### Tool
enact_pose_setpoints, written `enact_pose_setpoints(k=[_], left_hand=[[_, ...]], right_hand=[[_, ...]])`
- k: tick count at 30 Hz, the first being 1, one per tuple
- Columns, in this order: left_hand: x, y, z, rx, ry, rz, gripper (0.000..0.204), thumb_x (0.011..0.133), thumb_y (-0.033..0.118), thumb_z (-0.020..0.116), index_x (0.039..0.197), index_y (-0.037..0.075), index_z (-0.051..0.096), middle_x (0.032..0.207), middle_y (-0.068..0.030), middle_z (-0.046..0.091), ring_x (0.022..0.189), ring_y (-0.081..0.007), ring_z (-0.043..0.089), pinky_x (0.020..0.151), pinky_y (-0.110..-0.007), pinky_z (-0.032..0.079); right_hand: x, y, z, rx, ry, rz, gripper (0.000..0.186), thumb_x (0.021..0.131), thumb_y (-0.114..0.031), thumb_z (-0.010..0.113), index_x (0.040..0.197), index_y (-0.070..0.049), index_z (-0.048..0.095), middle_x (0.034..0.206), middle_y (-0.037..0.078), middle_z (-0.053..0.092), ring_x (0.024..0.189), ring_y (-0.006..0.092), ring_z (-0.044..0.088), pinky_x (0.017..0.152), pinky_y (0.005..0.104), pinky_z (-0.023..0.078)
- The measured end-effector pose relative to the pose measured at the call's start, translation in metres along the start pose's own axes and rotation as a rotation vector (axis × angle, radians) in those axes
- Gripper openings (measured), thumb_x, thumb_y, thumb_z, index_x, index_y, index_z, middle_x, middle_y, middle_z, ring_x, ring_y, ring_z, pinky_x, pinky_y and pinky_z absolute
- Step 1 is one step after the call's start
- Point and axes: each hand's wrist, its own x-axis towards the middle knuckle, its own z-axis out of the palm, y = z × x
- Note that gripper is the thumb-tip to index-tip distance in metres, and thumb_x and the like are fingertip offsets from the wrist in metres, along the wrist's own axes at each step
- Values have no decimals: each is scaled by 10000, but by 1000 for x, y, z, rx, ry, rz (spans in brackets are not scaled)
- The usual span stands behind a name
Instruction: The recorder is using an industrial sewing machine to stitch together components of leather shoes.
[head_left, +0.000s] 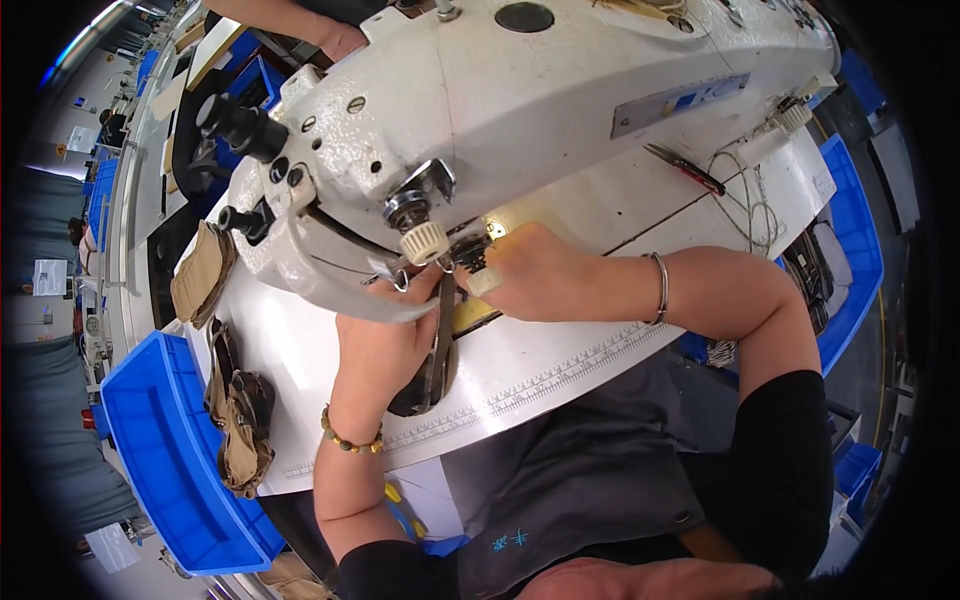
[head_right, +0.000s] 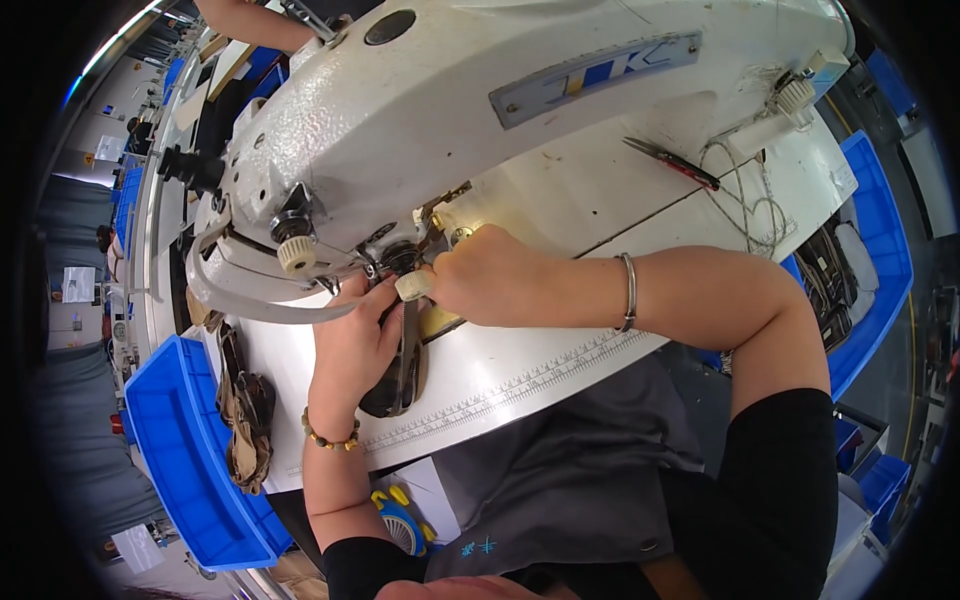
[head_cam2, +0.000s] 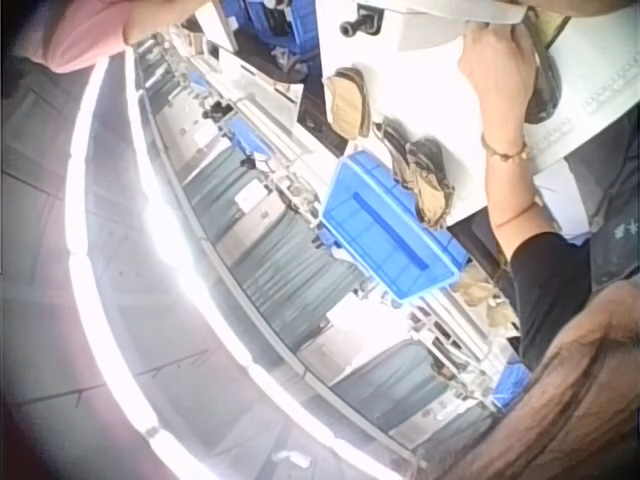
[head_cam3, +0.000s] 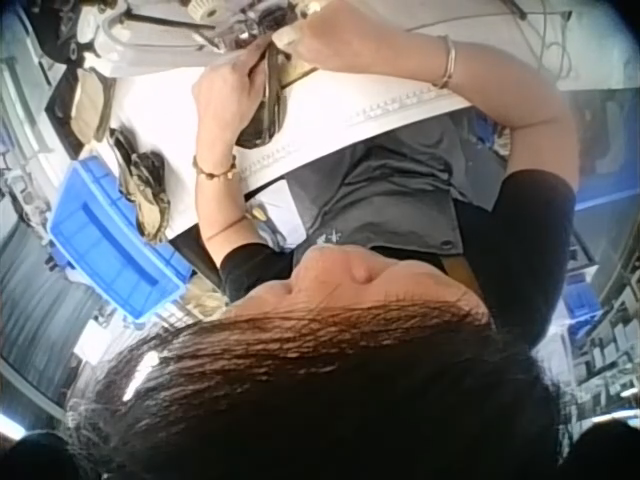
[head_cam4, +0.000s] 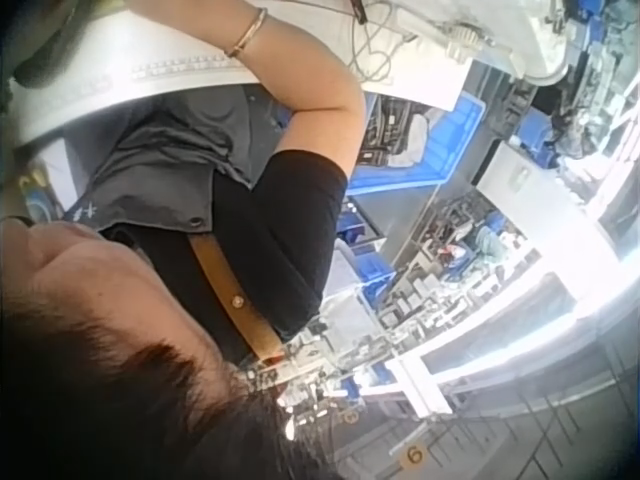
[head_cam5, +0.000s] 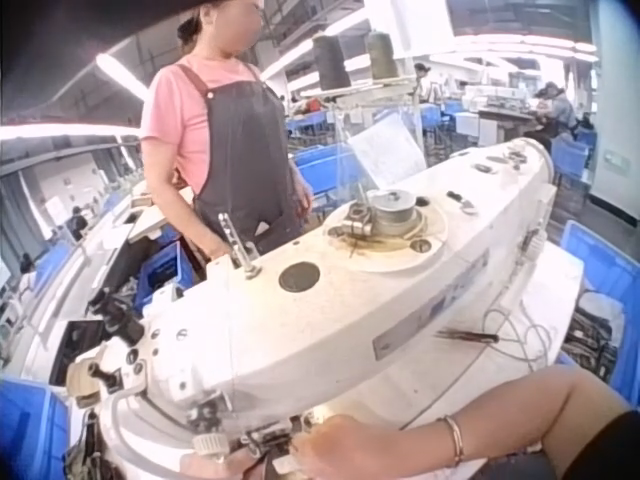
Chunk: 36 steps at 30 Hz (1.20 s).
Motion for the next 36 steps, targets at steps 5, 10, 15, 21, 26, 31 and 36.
enact_pose_setpoints(k=[5, 10, 15, 21, 26, 31, 36], left_hand=[[-1, 1, 1, -6, -17, -33, 297, 808, 118, 714, 1095, 41, 713, 879, -150, 608, 792, -340, 628, 695, -422, 500], [-1, 0, -1, -19, -9, -41, 308, 811, 123, 721, 1103, 27, 706, 874, -155, 602, 751, -317, 629, 653, -392, 500], [7, -13, 18, -229, 145, -67, 189, 808, 55, 655, 990, 46, 707, 722, -195, 630, 618, -391, 598, 586, -438, 499], [-7, -56, 10, -1183, 31, -648, 161, 923, 64, 589, 1064, 3, 634, 1014, -60, 646, 870, -133, 634, 631, -266, 518], [-2, -52, 23, -1487, -5, -565, 235, 882, 11, 514, 1100, 16, 601, 1061, -78, 639, 910, -157, 655, 650, -290, 590], [-9, -21, 21, -467, 181, -177, 210, 874, -12, 507, 1014, 23, 660, 1076, -76, 639, 897, -145, 635, 560, -247, 523], [-5, 1, 5, -19, 271, 394, 249, 718, -55, 541, 914, 31, 666, 836, -100, 613, 820, -301, 594, 893, -447, 472]], right_hand=[[0, 0, 2, -1, 41, -1, 127, 769, -127, 658, 812, -10, 633, 586, 121, 612, 542, 282, 656, 480, 399, 491], [4, 1, -5, 38, 33, -23, 102, 786, -118, 638, 823, -23, 632, 595, 123, 615, 559, 295, 660, 494, 397, 498], [-5, 12, 1, 151, 53, 26, 161, 760, -149, 646, 756, 1, 586, 595, 121, 590, 549, 318, 639, 492, 416, 500], [12, 6, 25, 178, 187, -66, 150, 748, -127, 625, 643, -26, 593, 652, 134, 598, 552, 323, 639, 476, 433, 522], [0, -7, 21, 115, 190, -220, 208, 794, -226, 645, 724, -29, 644, 804, 112, 604, 576, 298, 640, 492, 421, 525], [1, -15, 26, 84, 111, -311, 209, 771, -234, 661, 689, -41, 673, 772, 99, 627, 602, 300, 651, 490, 413, 522], [6, -22, 42, -18, 147, -394, 159, 676, -217, 668, 628, -65, 659, 684, 107, 644, 589, 245, 648, 462, 387, 501]])
